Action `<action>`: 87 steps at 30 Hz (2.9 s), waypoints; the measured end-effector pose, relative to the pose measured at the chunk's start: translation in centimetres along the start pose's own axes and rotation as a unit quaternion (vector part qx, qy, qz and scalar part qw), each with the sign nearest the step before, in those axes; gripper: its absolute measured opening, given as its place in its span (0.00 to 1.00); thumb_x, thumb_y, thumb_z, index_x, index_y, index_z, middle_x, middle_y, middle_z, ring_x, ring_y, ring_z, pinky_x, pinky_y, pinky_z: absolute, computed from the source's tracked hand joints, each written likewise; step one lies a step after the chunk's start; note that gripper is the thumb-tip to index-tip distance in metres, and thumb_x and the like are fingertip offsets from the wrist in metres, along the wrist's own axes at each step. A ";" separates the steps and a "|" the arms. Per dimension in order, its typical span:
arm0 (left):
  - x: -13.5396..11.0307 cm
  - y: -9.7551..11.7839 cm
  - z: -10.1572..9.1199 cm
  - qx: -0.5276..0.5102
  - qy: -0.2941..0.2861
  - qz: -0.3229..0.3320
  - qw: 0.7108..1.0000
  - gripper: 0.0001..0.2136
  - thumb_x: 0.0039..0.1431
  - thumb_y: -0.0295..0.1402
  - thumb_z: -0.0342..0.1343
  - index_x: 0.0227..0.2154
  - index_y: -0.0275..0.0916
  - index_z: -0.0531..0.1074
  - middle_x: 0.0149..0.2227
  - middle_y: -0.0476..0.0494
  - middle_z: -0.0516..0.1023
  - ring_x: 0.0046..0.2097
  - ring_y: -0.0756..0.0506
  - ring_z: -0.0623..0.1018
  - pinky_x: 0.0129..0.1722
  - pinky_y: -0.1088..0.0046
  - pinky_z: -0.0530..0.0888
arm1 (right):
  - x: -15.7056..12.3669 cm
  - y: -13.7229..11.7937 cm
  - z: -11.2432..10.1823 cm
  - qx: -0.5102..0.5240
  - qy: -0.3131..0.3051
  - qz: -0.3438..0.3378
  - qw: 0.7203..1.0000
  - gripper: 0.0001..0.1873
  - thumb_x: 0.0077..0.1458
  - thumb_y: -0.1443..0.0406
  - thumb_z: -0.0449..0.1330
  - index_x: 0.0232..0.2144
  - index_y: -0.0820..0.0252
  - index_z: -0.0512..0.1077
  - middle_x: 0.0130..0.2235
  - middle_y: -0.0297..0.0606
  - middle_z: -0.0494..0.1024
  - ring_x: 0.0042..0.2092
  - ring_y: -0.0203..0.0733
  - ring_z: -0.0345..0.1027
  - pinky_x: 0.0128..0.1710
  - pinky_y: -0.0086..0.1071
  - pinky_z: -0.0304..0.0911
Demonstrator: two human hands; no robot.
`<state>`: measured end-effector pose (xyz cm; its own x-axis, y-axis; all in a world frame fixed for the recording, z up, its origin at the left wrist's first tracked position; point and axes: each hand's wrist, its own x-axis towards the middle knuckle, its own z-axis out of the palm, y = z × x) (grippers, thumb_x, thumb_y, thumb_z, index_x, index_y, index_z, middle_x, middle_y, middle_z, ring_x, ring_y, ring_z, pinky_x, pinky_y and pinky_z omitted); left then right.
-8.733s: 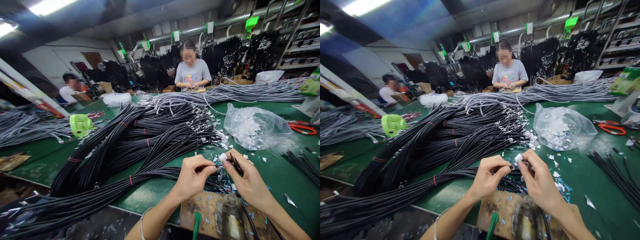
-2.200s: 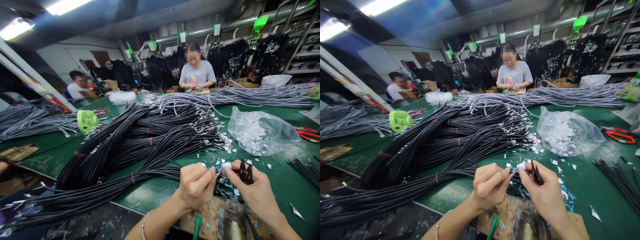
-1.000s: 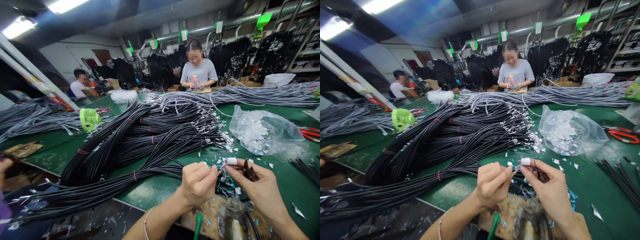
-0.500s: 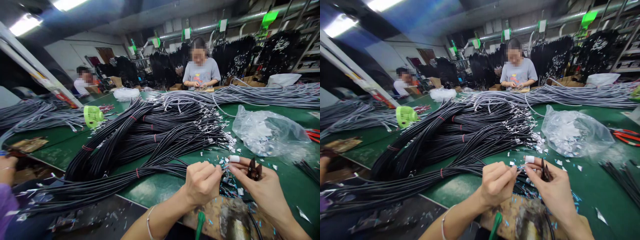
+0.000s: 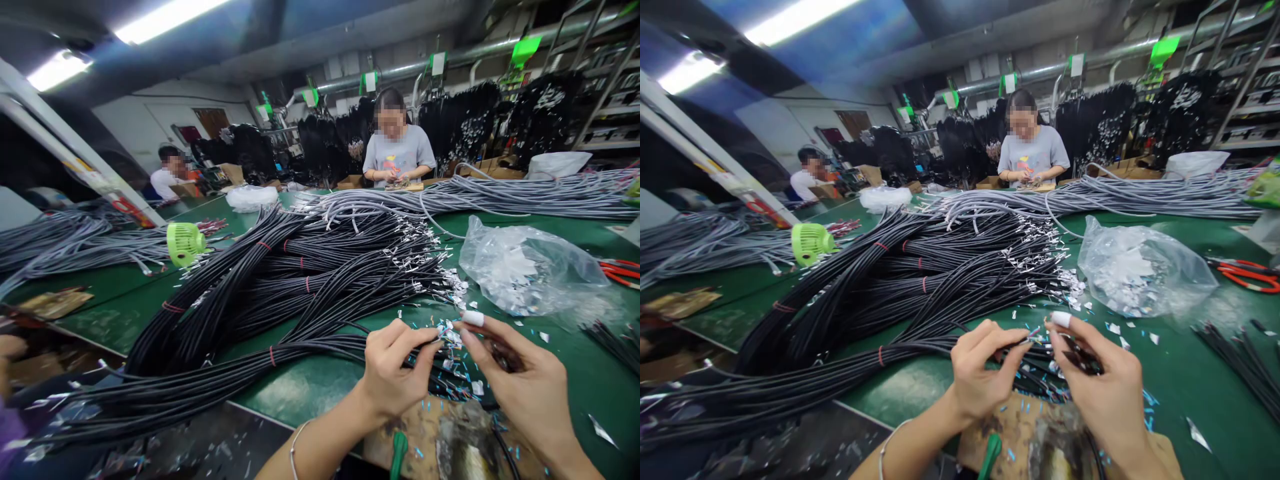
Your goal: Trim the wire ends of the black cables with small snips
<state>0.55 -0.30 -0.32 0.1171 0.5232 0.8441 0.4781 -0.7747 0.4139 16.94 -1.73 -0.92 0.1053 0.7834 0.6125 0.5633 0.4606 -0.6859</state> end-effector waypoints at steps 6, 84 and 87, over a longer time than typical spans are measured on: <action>0.0 0.0 0.1 -0.005 -0.007 -0.047 0.999 0.04 0.52 0.24 0.58 0.31 0.31 0.77 0.19 0.48 0.69 0.18 0.54 0.63 0.18 0.77 0.61 | -0.8 0.6 -0.4 -0.101 -0.018 -0.183 0.978 0.21 0.52 0.74 0.56 0.49 0.58 0.70 0.36 0.38 0.82 0.28 0.39 0.76 0.28 0.30 0.70; 0.8 0.2 -1.3 -0.108 -0.102 -0.168 0.975 0.12 0.59 0.27 0.52 0.21 0.34 0.74 0.15 0.50 0.68 0.18 0.53 0.67 0.18 0.78 0.63 | 0.3 -0.4 0.0 -0.019 -0.029 -0.124 0.992 0.07 0.52 0.66 0.60 0.34 0.58 0.77 0.30 0.37 0.80 0.29 0.39 0.74 0.29 0.28 0.71; 0.8 0.1 -1.3 -0.112 -0.127 -0.174 0.970 0.14 0.60 0.27 0.49 0.20 0.35 0.73 0.16 0.50 0.67 0.18 0.53 0.67 0.18 0.79 0.62 | 0.4 -0.4 0.0 -0.016 -0.035 -0.131 0.991 0.06 0.52 0.67 0.60 0.33 0.58 0.77 0.30 0.37 0.79 0.29 0.38 0.74 0.29 0.27 0.71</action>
<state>-0.44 -0.44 0.82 0.2068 0.8155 0.5406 0.3287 -0.5783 0.7467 16.75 -1.60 -0.35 -0.1037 0.6668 0.7380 0.5897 0.6388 -0.4942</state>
